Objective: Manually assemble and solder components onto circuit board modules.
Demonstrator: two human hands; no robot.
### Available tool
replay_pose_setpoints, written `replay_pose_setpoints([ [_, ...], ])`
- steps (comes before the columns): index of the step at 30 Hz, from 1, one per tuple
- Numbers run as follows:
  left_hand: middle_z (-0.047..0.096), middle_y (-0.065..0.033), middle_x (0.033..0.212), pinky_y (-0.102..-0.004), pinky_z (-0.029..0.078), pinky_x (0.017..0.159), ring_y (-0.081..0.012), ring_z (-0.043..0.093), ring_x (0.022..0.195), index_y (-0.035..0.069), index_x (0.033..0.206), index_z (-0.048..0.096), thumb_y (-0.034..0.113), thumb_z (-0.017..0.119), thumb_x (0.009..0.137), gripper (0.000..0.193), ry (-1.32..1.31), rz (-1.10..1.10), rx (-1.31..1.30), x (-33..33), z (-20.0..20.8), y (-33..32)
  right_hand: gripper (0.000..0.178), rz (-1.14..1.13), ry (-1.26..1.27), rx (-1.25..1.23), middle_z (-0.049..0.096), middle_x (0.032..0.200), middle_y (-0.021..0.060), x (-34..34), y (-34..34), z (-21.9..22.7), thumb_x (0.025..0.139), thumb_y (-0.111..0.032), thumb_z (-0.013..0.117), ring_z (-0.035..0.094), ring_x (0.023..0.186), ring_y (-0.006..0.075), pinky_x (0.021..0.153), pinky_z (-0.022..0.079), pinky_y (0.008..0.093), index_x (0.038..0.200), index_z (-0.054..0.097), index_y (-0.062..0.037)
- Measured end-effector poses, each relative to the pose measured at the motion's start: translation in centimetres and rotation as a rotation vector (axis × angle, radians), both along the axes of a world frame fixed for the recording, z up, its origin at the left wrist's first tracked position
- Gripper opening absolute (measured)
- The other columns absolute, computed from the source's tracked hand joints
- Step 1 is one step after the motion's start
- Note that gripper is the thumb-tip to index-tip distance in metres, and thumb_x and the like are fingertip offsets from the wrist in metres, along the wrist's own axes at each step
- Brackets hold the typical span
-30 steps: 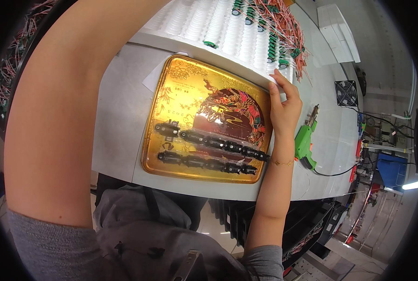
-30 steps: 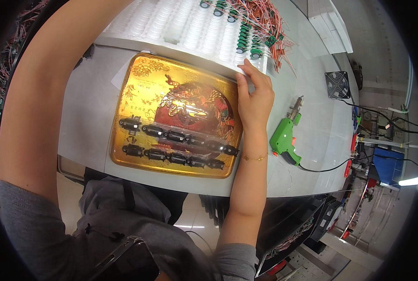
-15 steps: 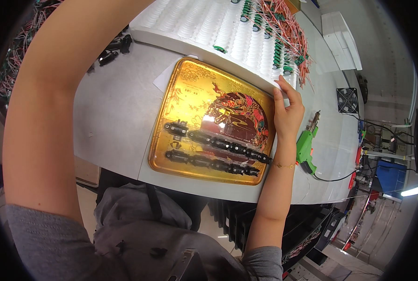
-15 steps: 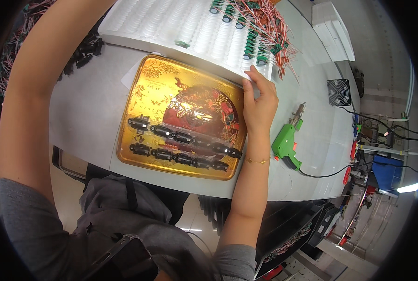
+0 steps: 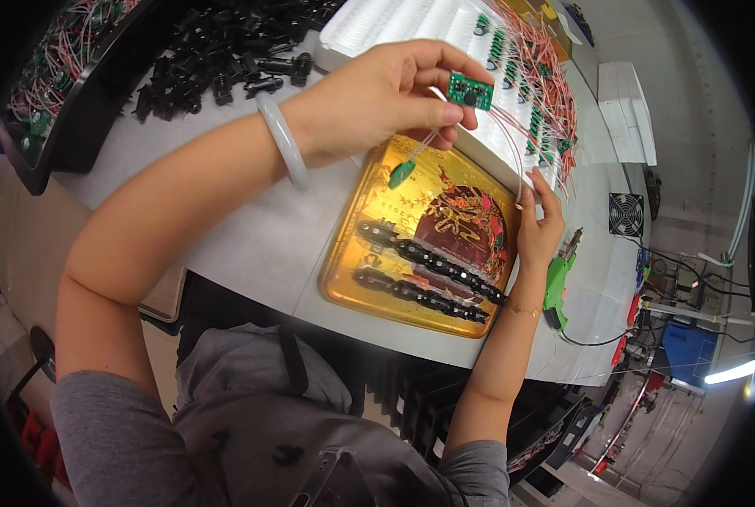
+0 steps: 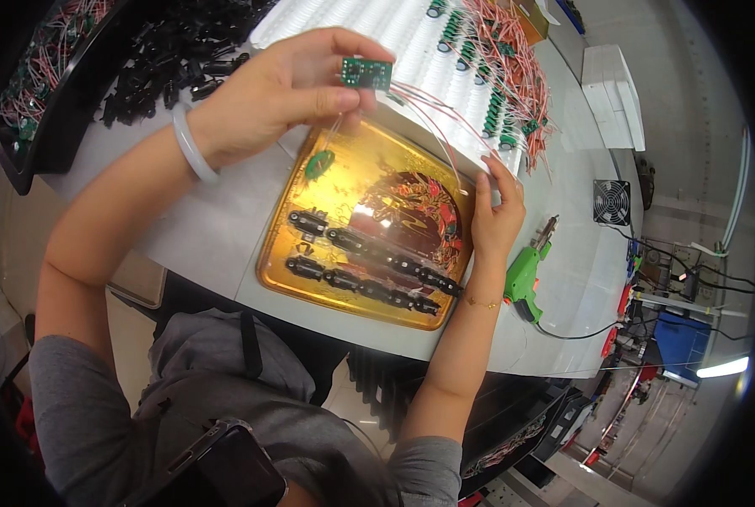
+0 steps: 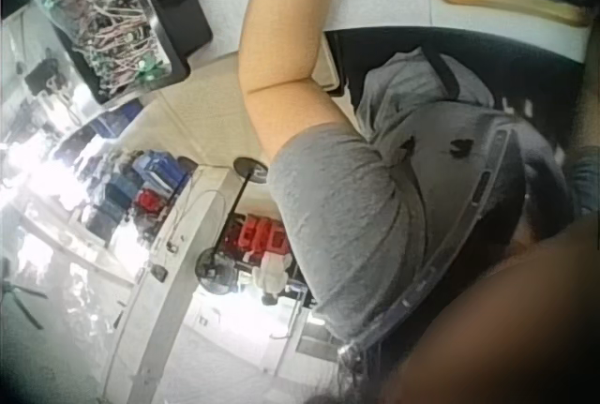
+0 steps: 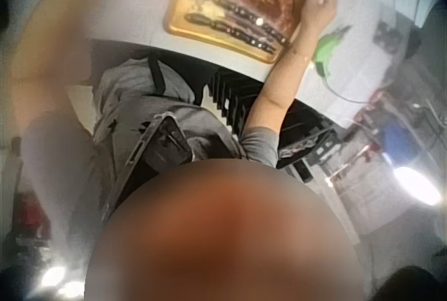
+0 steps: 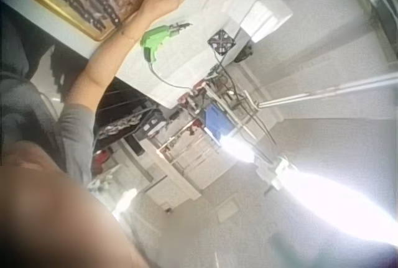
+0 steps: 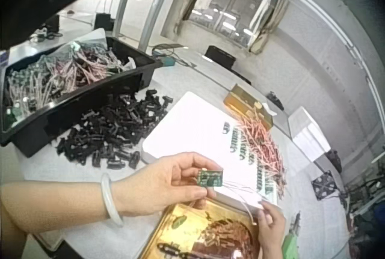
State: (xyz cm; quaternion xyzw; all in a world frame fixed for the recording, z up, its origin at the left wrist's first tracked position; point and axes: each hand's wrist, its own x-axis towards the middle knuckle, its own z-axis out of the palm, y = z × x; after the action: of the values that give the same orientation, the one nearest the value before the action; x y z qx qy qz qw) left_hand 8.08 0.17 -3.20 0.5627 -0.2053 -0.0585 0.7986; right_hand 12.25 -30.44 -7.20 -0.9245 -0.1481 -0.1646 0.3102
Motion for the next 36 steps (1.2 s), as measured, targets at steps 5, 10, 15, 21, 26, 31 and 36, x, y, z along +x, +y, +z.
replay_pose_setpoints([
  [5, 0.057, -0.0073, 0.101, -0.0247, 0.047, 0.082, -0.0122, 0.056, 0.093, 0.002, 0.112, 0.045, 0.009, 0.055, 0.085, 0.03, 0.173, 0.019, -0.166, -1.2, -0.7, 0.4, 0.024, 0.062, -0.042, -0.046, 0.057, 0.114, 0.0091, 0.1, -0.6, -0.1, 0.082, -0.005, 0.054, 0.052, 0.104, 0.0201, 0.091, 0.038, 0.0297, 0.105, 0.06, -0.0048],
  [10, 0.057, -0.0052, 0.098, -0.0262, 0.048, 0.082, -0.0107, 0.056, 0.091, 0.004, 0.11, 0.047, 0.01, 0.055, 0.085, 0.026, 0.252, -0.025, -0.343, -1.3, -1.4, 0.9, 0.027, -0.166, -0.293, 0.308, 0.055, 0.112, 0.0121, -2.0, 0.6, 3.6, 0.08, 0.0, 0.052, 0.05, 0.104, 0.0181, 0.091, 0.036, 0.0304, 0.107, 0.055, 0.0032],
  [15, 0.057, -0.0001, 0.09, -0.0271, 0.049, 0.081, -0.0086, 0.057, 0.086, 0.007, 0.096, 0.053, 0.009, 0.055, 0.086, 0.01, 0.29, -0.115, -0.53, -1.5, -1.5, 1.1, 0.024, 0.083, -0.197, 0.432, 0.056, 0.097, 0.0103, -7.4, 6.7, 8.4, 0.079, 0.001, 0.053, 0.051, 0.09, 0.015, 0.081, 0.039, 0.0257, 0.102, 0.057, 0.0038],
  [21, 0.061, -0.0067, 0.088, -0.0241, 0.049, 0.078, -0.0123, 0.06, 0.083, 0.003, 0.087, 0.051, 0.005, 0.059, 0.082, 0.01, 0.208, -0.054, -0.607, -1.8, -1.6, 0.7, 0.018, 0.266, 0.068, 0.266, 0.051, 0.081, 0.0048, -7.8, 13.6, 9.1, 0.079, 0.0, 0.057, 0.049, 0.077, 0.0095, 0.069, 0.039, 0.0199, 0.095, 0.063, 0.0022],
  [26, 0.059, -0.0009, 0.09, -0.0232, 0.045, 0.081, -0.0085, 0.057, 0.088, 0.007, 0.085, 0.054, 0.002, 0.059, 0.081, 0.008, 0.025, 0.027, -0.451, -1.9, -0.8, 0.7, 0.018, 0.297, 0.079, 0.418, 0.05, 0.079, 0.0023, -6.4, 15.3, 9.2, 0.081, -0.005, 0.058, 0.048, 0.072, 0.0077, 0.065, 0.039, 0.0179, 0.098, 0.063, 0.0011],
  [31, 0.06, -0.0045, 0.089, -0.0237, 0.045, 0.075, -0.01, 0.057, 0.082, 0.006, 0.081, 0.053, 0.002, 0.058, 0.081, 0.007, -0.222, 0.113, -0.324, -2.4, -0.7, 0.5, 0.017, 0.379, 0.166, 0.665, 0.056, 0.082, 0.0045, -6.6, 16.7, 9.7, 0.082, -0.007, 0.06, 0.05, 0.073, 0.0078, 0.067, 0.04, 0.0191, 0.095, 0.062, 0.0026],
  [36, 0.055, -0.0054, 0.08, -0.0247, 0.042, 0.066, -0.0143, 0.053, 0.074, 0.004, 0.078, 0.051, -0.013, 0.049, 0.073, 0.018, -0.62, 0.283, 0.045, -2.8, 0.3, 1.1, 0.004, 0.485, 0.395, 0.955, 0.058, 0.084, 0.0058, -6.8, 15.5, 9.2, 0.08, -0.003, 0.06, 0.052, 0.074, 0.0095, 0.067, 0.041, 0.0208, 0.081, 0.059, 0.0009],
])
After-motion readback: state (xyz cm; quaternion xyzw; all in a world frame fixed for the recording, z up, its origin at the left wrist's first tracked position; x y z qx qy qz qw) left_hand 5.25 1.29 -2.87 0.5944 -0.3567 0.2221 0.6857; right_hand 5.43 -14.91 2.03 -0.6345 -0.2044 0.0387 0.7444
